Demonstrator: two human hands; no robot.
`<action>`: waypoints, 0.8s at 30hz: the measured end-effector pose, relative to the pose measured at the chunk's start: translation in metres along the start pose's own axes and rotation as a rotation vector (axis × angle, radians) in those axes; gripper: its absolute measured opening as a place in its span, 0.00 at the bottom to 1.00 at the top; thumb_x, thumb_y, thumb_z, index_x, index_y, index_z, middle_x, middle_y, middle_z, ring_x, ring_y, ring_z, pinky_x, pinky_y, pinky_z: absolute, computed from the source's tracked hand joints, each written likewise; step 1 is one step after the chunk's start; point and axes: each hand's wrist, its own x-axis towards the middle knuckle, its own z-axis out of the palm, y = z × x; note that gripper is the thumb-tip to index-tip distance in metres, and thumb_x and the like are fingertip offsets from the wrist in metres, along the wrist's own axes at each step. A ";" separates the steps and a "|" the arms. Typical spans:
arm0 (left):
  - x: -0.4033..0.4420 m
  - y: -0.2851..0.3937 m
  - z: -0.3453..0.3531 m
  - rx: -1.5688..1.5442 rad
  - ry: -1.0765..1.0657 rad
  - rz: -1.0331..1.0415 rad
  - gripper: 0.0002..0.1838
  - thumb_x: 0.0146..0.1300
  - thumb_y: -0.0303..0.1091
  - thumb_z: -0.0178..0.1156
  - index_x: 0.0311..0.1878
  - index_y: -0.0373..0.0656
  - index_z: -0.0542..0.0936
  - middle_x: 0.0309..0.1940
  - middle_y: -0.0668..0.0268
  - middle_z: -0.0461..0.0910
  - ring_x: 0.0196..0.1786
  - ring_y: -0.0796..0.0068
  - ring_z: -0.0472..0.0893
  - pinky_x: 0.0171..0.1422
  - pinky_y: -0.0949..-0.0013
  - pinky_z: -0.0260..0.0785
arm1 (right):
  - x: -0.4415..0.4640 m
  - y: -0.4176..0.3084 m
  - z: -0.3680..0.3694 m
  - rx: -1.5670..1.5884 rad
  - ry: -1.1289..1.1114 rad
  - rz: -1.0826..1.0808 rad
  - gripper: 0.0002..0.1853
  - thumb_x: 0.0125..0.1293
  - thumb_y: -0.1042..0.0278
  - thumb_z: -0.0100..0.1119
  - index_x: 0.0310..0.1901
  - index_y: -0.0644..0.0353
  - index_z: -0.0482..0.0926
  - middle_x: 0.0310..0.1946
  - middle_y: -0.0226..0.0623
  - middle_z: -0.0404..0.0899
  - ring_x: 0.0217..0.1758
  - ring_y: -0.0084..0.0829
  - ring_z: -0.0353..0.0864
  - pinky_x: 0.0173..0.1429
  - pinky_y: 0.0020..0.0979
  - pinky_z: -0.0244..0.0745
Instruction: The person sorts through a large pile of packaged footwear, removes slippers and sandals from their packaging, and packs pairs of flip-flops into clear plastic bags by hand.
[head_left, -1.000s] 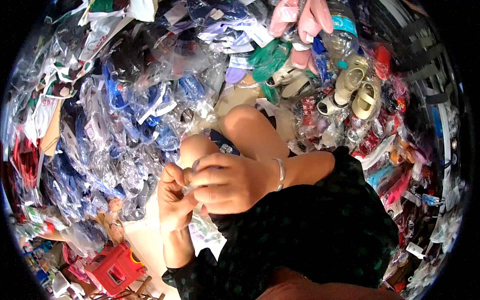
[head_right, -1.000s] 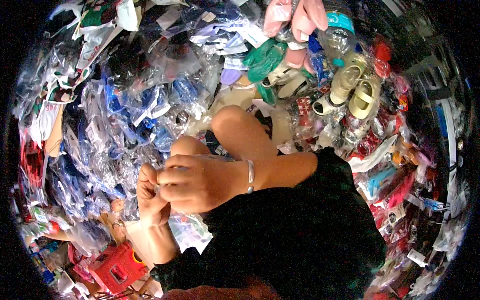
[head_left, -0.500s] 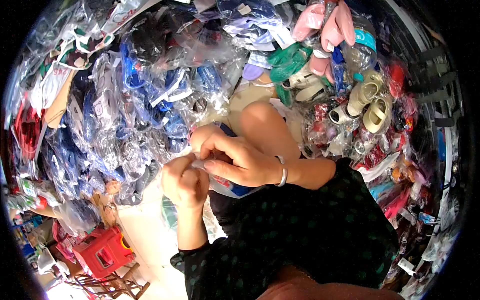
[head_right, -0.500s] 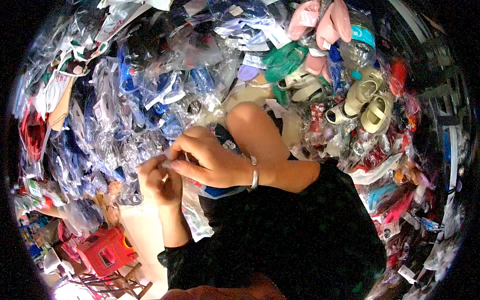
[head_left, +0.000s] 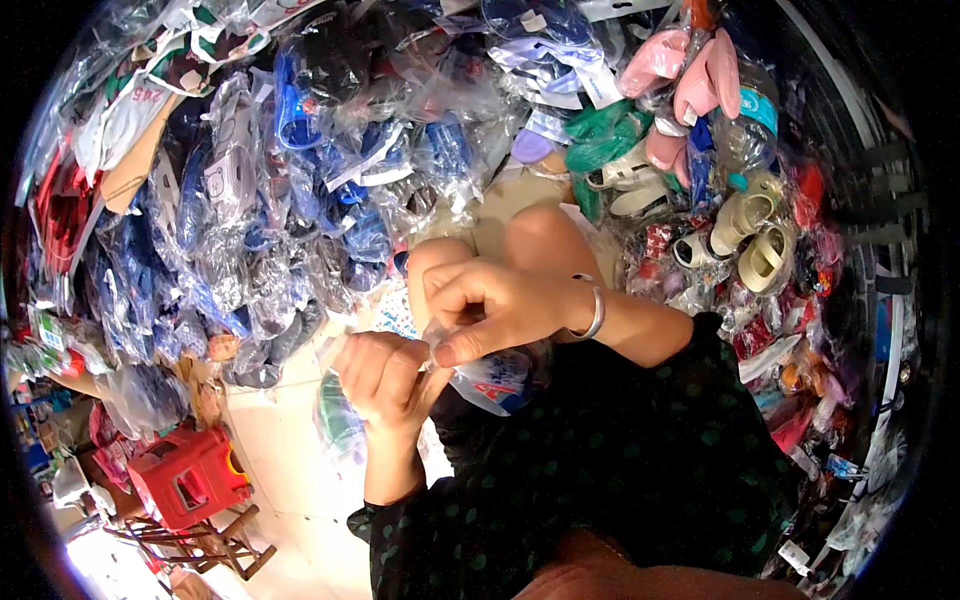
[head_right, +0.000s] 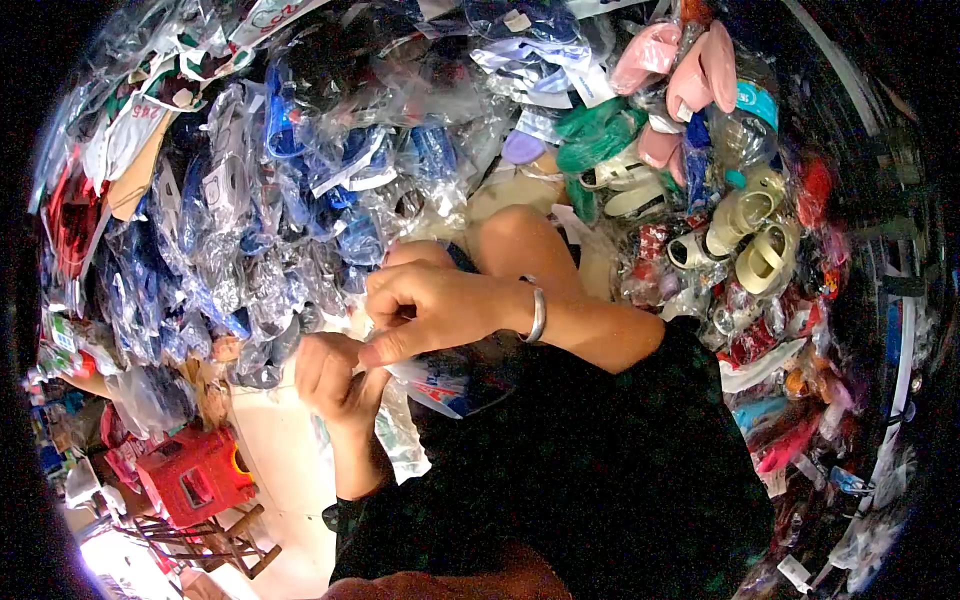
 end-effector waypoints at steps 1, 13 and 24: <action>-0.003 0.001 0.001 -0.018 0.010 -0.005 0.16 0.39 0.38 0.71 0.21 0.42 0.72 0.17 0.68 0.70 0.21 0.67 0.71 0.27 0.69 0.59 | -0.001 0.000 0.001 0.001 -0.003 0.002 0.23 0.57 0.62 0.62 0.15 0.60 0.59 0.16 0.25 0.58 0.21 0.18 0.56 0.26 0.23 0.52; -0.048 -0.004 -0.008 -0.230 -0.259 -0.031 0.13 0.41 0.31 0.67 0.14 0.44 0.70 0.15 0.69 0.70 0.20 0.71 0.71 0.28 0.70 0.58 | -0.063 -0.007 -0.023 -0.200 -0.026 0.262 0.20 0.59 0.70 0.57 0.14 0.64 0.61 0.12 0.30 0.59 0.16 0.21 0.58 0.23 0.28 0.52; -0.029 0.022 0.023 -1.271 -0.090 -0.470 0.20 0.63 0.46 0.54 0.24 0.38 0.80 0.33 0.61 0.80 0.39 0.65 0.72 0.53 0.61 0.60 | -0.026 -0.036 -0.012 -0.378 0.101 -0.280 0.15 0.54 0.67 0.64 0.19 0.60 0.68 0.21 0.31 0.65 0.25 0.31 0.67 0.27 0.31 0.61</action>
